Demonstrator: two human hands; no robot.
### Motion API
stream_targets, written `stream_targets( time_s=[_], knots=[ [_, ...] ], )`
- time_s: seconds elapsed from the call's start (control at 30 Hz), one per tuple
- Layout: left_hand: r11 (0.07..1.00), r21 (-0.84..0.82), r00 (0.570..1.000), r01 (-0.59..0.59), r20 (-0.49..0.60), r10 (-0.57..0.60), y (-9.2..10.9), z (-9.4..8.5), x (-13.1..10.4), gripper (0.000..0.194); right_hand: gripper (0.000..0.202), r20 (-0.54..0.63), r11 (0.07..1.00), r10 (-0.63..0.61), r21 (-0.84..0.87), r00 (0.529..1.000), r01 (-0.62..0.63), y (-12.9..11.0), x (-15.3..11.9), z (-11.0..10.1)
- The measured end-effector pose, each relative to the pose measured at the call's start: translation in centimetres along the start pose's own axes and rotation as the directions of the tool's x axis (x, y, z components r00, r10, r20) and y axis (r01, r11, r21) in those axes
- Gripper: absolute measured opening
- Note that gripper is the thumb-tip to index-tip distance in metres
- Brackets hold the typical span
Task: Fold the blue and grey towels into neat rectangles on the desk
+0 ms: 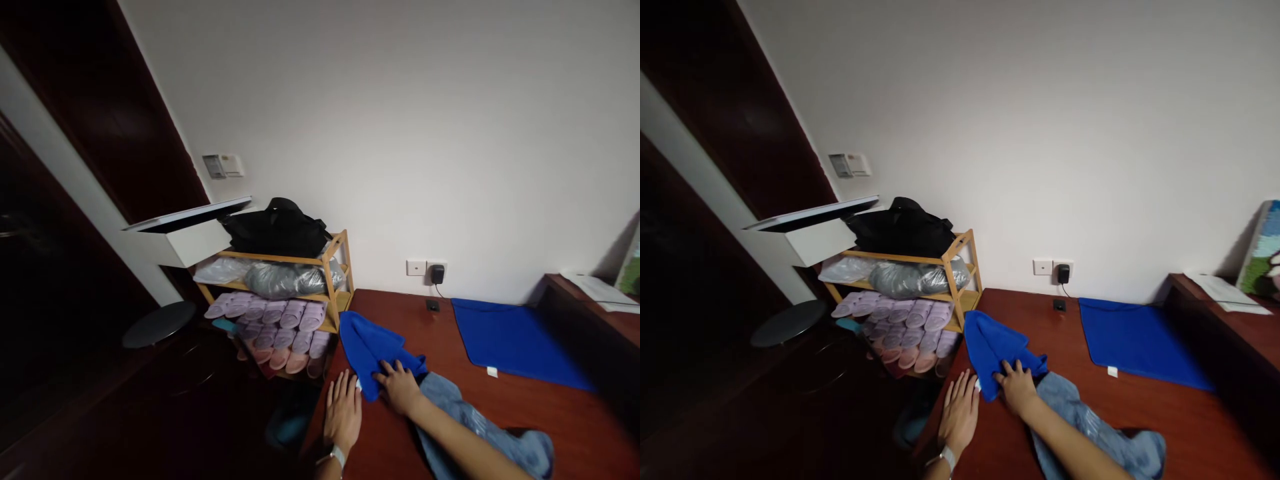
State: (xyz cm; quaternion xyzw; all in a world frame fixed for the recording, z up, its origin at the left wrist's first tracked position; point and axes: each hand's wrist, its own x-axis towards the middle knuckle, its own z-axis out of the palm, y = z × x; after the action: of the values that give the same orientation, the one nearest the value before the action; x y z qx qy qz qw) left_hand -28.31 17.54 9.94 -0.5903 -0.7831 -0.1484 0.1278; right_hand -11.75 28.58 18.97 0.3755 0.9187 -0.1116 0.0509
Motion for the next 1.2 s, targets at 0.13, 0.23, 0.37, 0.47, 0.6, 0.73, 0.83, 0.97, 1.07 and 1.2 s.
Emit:
stream_targets(
  time_s=[0.13,0.23,0.37,0.47,0.6,0.73,0.83,0.97,1.07,1.2],
  knots=[
    [1.0,0.002,1.0,0.014,-0.002,-0.014,-0.2,0.6,-0.2,0.047,0.045,-0.112,0.997,0.081,0.002,0.99,-0.081,2.2,3.5,-0.8],
    [0.999,-0.018,0.999,0.034,0.011,-0.034,0.0,0.5,-0.1,0.047,0.041,-0.167,0.991,0.13,0.048,0.977,-0.123,4.3,5.9,-4.0],
    [0.998,-0.029,0.998,0.05,0.038,-0.049,0.1,0.1,-0.1,0.047,0.043,-0.356,0.978,0.191,0.145,0.915,-0.148,6.7,9.1,-11.5],
    [0.998,-0.037,0.998,0.056,0.03,-0.054,0.1,-0.2,-0.1,0.047,0.049,-0.478,0.974,0.159,0.219,0.864,-0.058,7.4,10.9,-17.1],
    [0.998,-0.04,0.998,0.055,0.021,-0.054,0.1,-0.2,-0.1,0.047,0.039,-0.485,0.949,0.038,0.291,0.873,0.12,7.4,11.7,-20.8],
    [0.998,-0.034,0.998,0.055,0.036,-0.053,0.2,-0.2,-0.1,0.047,0.033,-0.455,0.896,0.022,0.404,0.89,0.184,7.9,11.4,-21.7],
    [0.998,-0.033,0.998,0.057,0.037,-0.056,0.1,-0.3,-0.2,0.047,0.037,-0.452,0.824,0.023,0.513,0.892,0.239,8.6,11.0,-22.8],
    [0.997,-0.042,0.997,0.06,0.044,-0.058,0.1,-0.2,-0.2,0.048,0.042,-0.444,0.68,-0.003,0.656,0.896,0.328,8.4,10.3,-24.2],
    [0.997,-0.056,0.998,0.058,0.04,-0.056,0.1,-0.2,-0.1,0.048,0.042,-0.447,0.589,0.001,0.723,0.894,0.361,7.9,9.7,-24.5],
    [0.995,-0.067,0.997,0.073,0.032,-0.071,0.2,-0.2,-0.1,0.048,0.047,-0.556,0.472,0.163,0.769,0.815,0.43,7.9,9.3,-26.1]
  ],
)
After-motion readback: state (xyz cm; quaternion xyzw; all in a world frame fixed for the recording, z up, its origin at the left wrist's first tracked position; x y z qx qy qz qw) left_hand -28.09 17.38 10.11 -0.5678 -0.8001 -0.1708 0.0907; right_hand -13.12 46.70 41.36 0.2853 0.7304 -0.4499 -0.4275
